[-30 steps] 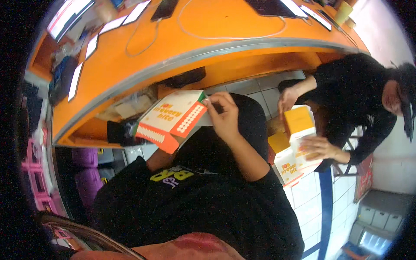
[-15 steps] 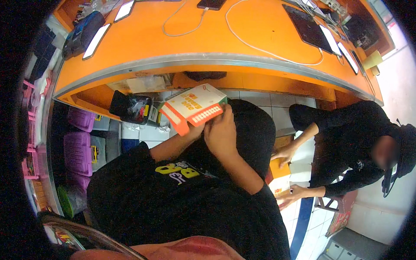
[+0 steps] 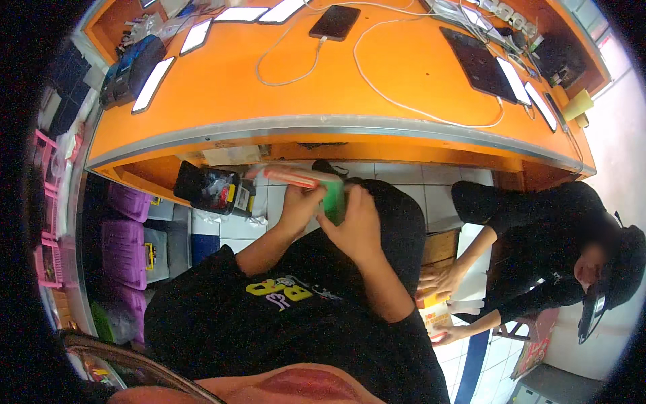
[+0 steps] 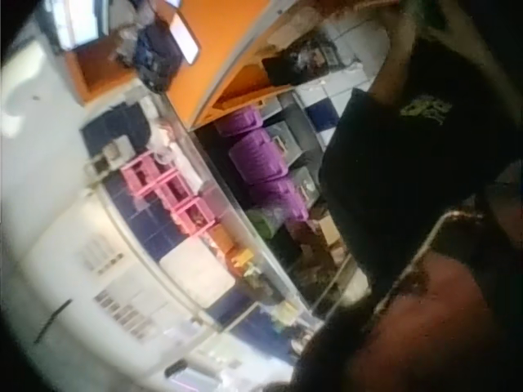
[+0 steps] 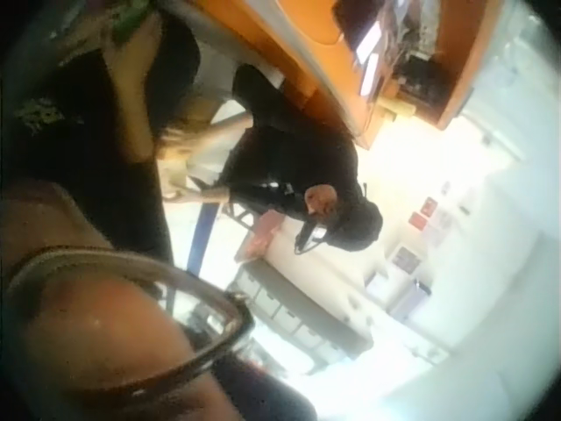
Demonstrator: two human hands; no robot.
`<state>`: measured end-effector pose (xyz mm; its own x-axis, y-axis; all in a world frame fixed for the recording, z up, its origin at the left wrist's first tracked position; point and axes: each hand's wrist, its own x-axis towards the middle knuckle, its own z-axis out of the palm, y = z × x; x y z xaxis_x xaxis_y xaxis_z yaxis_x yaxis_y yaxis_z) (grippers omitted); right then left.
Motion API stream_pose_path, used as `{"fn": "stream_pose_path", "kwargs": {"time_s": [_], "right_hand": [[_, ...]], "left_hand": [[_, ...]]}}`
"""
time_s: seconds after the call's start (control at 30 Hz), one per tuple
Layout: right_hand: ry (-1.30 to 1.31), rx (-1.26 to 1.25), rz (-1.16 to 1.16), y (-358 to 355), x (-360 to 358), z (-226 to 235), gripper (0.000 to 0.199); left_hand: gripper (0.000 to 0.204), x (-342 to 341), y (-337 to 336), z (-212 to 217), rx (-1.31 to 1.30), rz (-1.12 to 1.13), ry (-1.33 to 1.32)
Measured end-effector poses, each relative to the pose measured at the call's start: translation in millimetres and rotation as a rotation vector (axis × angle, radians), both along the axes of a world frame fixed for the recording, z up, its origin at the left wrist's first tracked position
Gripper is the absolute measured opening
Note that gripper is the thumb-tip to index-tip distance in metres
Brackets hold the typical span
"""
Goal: The person folds and assembles cardboard food boxes by hand, handling individual flat pieces and stacking the completed boxes on their lap and on a nearby surface.
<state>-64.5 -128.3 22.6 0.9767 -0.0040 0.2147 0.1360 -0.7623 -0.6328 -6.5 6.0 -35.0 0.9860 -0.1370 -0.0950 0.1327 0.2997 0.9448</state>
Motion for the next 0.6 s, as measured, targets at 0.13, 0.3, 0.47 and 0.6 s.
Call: {"fn": "stream_pose_path", "kwargs": {"time_s": [0.13,0.3,0.47,0.6], "right_hand": [[-0.219,0.143,0.318,-15,4,19,0.089],[-0.186,0.452,0.356,-1,7,17,0.070],[-0.280,0.487,-0.119,-1,11,13,0.014],[-0.472,0.390,0.094,-5,13,15,0.024]], "left_hand": [[0.030,-2,6,11,0.437,-0.316,-0.249],[0.031,-14,3,21,0.733,-0.648,-0.667],[0.036,-5,8,35,0.391,-0.743,-0.468],[0.034,21,31,55,-0.292,-0.555,0.162]]}}
